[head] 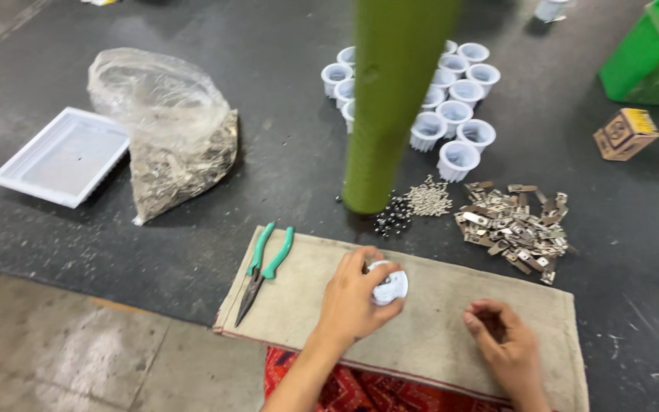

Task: The person assembles white plastic lamp holder sockets at a factory workbench. They place a metal terminal clip into the socket body, then use a green electric screwdriver to drive a screw and secure the clip, repeating the cycle for multiple sockets and setting finished units aside.

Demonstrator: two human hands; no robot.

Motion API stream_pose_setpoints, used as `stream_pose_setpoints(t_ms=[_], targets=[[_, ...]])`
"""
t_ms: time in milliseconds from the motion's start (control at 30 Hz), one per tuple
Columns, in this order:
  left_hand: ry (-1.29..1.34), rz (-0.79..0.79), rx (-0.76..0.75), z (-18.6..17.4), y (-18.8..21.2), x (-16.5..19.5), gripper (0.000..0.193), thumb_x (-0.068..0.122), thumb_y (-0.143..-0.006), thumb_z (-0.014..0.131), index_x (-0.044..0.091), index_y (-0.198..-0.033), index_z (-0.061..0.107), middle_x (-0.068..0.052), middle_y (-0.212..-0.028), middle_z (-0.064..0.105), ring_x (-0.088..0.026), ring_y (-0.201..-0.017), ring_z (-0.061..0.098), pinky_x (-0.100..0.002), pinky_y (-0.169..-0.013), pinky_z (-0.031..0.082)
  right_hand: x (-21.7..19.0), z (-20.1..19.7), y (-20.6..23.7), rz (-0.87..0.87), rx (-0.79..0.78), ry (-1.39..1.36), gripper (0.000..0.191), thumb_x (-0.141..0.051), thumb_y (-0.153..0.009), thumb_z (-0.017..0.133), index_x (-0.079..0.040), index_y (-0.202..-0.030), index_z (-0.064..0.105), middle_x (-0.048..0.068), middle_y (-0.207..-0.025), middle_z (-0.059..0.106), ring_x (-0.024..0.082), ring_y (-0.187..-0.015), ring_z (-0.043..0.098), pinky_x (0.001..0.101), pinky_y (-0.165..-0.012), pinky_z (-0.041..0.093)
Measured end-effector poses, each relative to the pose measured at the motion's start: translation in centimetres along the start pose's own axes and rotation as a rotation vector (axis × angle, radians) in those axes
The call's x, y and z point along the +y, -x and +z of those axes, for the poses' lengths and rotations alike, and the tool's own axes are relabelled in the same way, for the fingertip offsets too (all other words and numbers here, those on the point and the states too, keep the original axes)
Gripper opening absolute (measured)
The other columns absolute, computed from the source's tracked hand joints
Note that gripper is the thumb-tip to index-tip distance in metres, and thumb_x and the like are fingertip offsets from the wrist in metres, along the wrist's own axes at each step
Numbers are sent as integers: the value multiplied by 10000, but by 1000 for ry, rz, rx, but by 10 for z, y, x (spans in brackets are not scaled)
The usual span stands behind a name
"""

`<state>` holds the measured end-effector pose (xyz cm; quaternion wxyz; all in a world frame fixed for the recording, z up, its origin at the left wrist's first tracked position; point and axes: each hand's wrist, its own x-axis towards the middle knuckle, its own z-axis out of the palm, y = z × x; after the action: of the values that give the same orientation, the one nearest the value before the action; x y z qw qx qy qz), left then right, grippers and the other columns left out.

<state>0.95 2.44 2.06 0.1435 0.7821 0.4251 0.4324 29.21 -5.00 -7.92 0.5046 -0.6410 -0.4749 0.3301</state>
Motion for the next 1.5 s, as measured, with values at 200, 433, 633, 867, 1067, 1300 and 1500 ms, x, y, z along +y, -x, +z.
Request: stream_pose_setpoints(t_ms=[200,433,633,867,1067,1300,1500], targets=[[309,-179,-49,2,11,-7,482,275,-721,890,103,-1080,618,-118,-1197,606,-317,-1059,671,-403,-841,589,-29,6,4,8,28,81,221,-117,-861,766,-10,-1049,724,44,-878,789,87,-787,706,244,-719,556],[-48,-257,91,5,29,22,781,289,-691,895,84,-1354,537,-178,-1133,554,-383,-947,630,-469,-784,545,-43,8,9,-31,29,174,226,-163,-844,780,-33,-1022,730,27,-842,792,82,-759,727,245,-694,563],[56,-349,26,-7,19,24,624,324,-670,876,44,-1142,579,-231,-1207,598,-358,-824,692,-452,-650,573,-51,-1,-5,19,-45,208,203,-179,-870,783,-49,-1024,760,64,-799,763,121,-696,650,289,-634,532],[437,-794,-140,6,13,21,330,332,-979,635,24,-879,573,-108,-574,670,-220,-499,668,-376,-494,502,-81,-12,-92,-531,-23,584,195,-169,-903,694,-55,-1054,742,104,-1020,735,257,-910,696,366,-798,561],[217,-531,-122,-3,27,18,272,309,-960,647,58,-1059,680,-145,-824,715,-242,-629,672,-374,-592,528,-94,-4,-123,-495,-175,1021,185,-226,-819,722,-78,-928,746,98,-911,714,312,-954,661,434,-843,538],[132,-155,-29,-15,30,-1,218,221,-896,736,20,-980,730,-150,-1284,664,-329,-1021,642,-407,-862,532,-117,-18,-98,-360,-506,596,228,-99,-758,728,-100,-983,766,73,-936,750,262,-878,724,386,-799,573],[341,-395,-196,-9,27,-10,166,185,-899,698,23,-933,709,-106,-1352,702,-261,-1002,719,-338,-798,554,-127,-8,-62,-527,-760,665,234,0,-735,689,-90,-933,776,68,-966,741,276,-960,693,400,-867,548]])
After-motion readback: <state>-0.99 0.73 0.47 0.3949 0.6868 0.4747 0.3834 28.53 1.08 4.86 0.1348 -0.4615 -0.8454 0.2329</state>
